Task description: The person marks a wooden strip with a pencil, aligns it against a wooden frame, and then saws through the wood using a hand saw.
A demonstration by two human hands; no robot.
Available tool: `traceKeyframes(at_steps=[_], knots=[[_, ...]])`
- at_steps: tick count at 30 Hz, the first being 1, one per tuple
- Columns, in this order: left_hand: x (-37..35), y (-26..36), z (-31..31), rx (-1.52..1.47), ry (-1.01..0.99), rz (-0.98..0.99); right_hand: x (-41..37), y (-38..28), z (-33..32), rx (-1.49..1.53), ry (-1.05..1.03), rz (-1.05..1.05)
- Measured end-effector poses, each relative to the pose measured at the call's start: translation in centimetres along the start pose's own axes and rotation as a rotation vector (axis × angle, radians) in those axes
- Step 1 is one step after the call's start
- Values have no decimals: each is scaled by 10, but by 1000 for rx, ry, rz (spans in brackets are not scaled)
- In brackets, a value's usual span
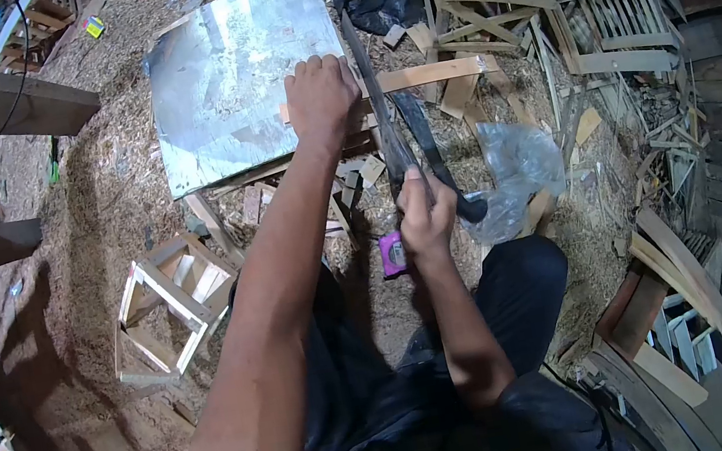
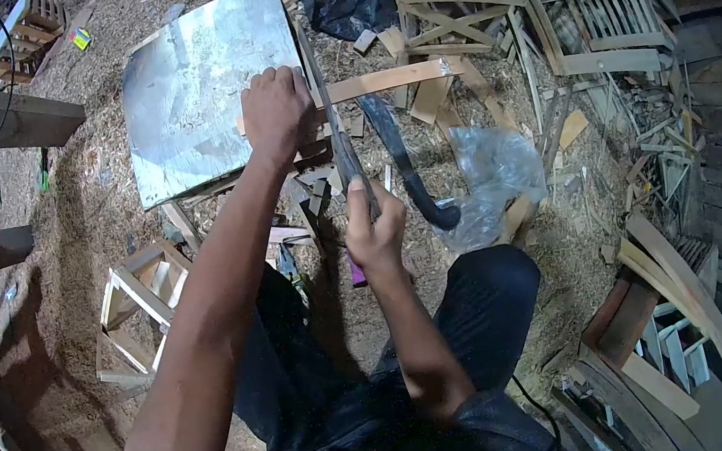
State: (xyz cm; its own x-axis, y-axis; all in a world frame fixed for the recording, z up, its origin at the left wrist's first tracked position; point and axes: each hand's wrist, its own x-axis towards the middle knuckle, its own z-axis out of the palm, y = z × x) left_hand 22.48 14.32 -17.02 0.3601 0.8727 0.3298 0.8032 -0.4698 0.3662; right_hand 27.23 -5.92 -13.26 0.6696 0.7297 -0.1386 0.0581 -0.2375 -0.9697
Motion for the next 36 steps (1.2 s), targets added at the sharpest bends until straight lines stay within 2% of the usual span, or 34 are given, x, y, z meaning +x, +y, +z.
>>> traceKeyframes(at_steps=[5, 6, 7, 9, 11, 13, 15, 17, 19, 25, 29, 33, 35, 36], knots=[[-7, 4, -3, 37, -37, -9, -7, -14, 0, -67, 5, -97], [-5, 6, -4, 32, -56, -33, -9, -1, 0, -102, 38, -94], [-10, 14, -7, 22, 20, -66, -9, -2, -1, -85, 44, -120], [-15, 19, -10, 29, -15, -127, -19, 2, -6, -78, 1, -67], [-13, 17, -10, 47, 35, -105, -20, 9, -4, -70, 14, -127], [-9, 20, -7, 45, -47, -128, -19, 3, -2, -48, 50, -195], [-12, 19, -5, 61, -22, -122, -19, 5, -8, -32, 12, -156], [-9, 20, -6, 50, -36, -109, -18, -2, -11, 173, -83, 63], [-10, 19, -2, 63, -27, -121, -14, -13, -12, 161, -95, 63], [-8, 23, -1, 64, 0, -168, -15, 2, -2, -4, -28, -115], [-8, 22, -1, 48, -5, -161, -60, 8, -19, 3, 13, -144], [-11, 20, -2, 19, 3, -122, 1, 10, -3, -90, -58, -63], [-9, 18, 1, 51, 40, -121, 13, -9, 13, -125, 23, -205], [-9, 21, -1, 20, 34, -152, 0, -3, 6, -116, -4, -148]])
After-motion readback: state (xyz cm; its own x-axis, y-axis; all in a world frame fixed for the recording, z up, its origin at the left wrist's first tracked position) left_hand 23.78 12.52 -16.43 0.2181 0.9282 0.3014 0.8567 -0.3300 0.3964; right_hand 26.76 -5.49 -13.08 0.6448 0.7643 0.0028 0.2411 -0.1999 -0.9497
